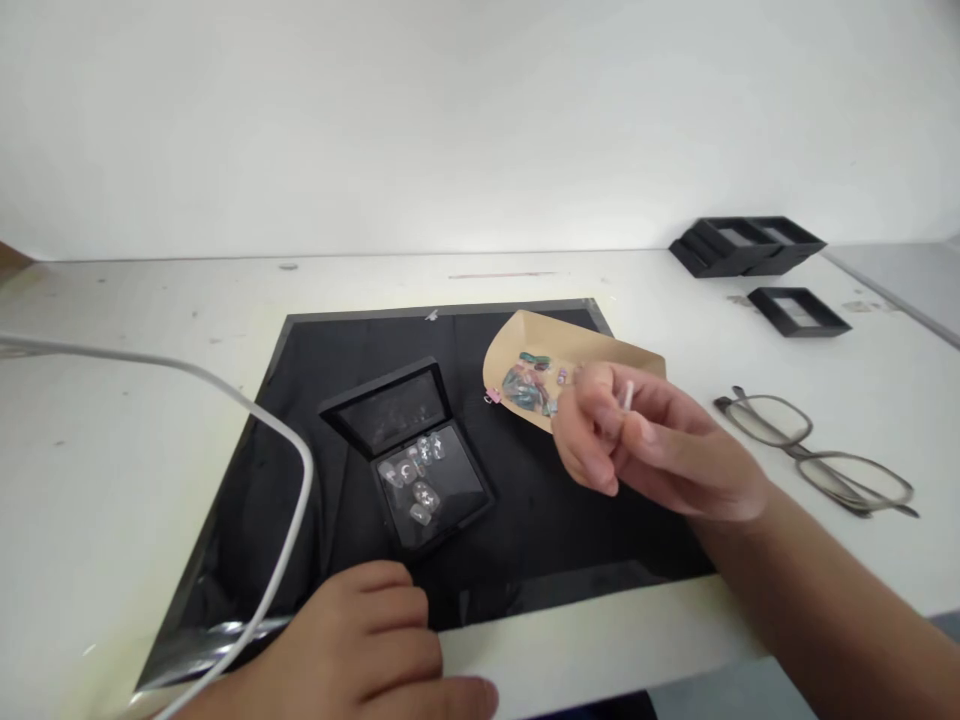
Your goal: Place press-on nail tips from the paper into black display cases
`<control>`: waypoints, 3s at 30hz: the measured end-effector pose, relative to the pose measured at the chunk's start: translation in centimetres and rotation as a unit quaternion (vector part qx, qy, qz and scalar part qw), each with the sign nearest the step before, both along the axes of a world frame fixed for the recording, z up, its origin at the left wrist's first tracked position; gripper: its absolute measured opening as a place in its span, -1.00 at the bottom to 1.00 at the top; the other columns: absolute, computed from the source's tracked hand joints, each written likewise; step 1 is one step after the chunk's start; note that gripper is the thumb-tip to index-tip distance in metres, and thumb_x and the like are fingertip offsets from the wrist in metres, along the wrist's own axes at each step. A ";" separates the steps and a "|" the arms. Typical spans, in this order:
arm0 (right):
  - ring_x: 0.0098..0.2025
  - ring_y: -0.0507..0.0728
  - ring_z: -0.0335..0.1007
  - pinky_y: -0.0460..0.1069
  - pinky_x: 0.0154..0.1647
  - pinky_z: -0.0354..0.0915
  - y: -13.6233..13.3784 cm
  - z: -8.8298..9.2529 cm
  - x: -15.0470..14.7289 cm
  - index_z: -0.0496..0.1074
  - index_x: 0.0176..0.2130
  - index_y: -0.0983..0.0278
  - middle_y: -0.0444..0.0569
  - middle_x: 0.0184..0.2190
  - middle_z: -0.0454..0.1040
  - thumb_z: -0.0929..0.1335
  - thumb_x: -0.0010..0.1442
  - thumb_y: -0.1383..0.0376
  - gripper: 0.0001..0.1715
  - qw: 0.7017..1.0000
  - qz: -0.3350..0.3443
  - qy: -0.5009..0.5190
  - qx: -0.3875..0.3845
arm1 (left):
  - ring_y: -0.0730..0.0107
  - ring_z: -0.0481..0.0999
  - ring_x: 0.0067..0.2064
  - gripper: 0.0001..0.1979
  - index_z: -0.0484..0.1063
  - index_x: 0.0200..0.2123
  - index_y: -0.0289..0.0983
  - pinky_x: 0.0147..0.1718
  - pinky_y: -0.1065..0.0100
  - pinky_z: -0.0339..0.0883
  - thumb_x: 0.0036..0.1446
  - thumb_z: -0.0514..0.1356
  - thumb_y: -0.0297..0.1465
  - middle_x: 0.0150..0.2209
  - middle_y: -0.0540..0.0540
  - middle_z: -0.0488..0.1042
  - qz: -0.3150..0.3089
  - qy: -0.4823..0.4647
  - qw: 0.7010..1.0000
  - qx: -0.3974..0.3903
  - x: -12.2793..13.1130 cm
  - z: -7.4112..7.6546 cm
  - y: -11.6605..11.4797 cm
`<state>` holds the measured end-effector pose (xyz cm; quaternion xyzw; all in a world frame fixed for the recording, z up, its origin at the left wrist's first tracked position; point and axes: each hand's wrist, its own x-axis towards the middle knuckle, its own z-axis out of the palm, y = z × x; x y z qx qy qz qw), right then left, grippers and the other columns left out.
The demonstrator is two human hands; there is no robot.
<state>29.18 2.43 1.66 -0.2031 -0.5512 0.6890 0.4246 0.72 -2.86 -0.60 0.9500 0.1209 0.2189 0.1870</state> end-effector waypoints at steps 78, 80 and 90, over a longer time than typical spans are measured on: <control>-0.37 0.07 0.17 0.03 -0.42 -0.01 -4.9 -4.0 -6.6 0.50 -0.07 0.21 -0.14 -0.36 0.39 0.34 0.35 -0.03 -0.60 0.737 0.062 -0.430 0.517 | 0.54 0.00 -0.61 -0.54 0.01 -0.59 -0.26 -0.54 0.31 -0.05 0.39 -0.04 -0.29 -0.68 0.07 0.02 0.150 -0.415 0.836 -0.326 0.0 -1.7 -0.5; -0.37 0.07 0.17 0.03 -0.42 -0.02 -5.1 -4.2 -6.8 0.51 -0.14 0.20 -0.15 -0.37 0.38 0.34 0.36 0.03 -0.69 0.736 0.065 -0.432 0.518 | 0.54 0.00 -0.61 -0.54 0.01 -0.60 -0.26 -0.56 0.31 -0.04 0.37 -0.01 -0.29 -0.69 0.07 0.04 0.158 -0.424 0.832 -0.321 0.1 -1.6 -0.6; -0.36 0.12 0.17 0.07 -0.41 -0.05 -6.0 -4.2 -7.6 0.44 -0.26 0.29 -0.11 -0.39 0.36 0.36 0.33 0.32 -0.90 0.687 0.081 -0.418 0.589 | 0.53 0.03 -0.61 -0.52 0.02 -0.62 -0.26 -0.56 0.32 -0.02 0.38 0.00 -0.28 -0.70 0.06 0.05 0.182 -0.418 0.837 -0.303 0.3 -1.0 -0.5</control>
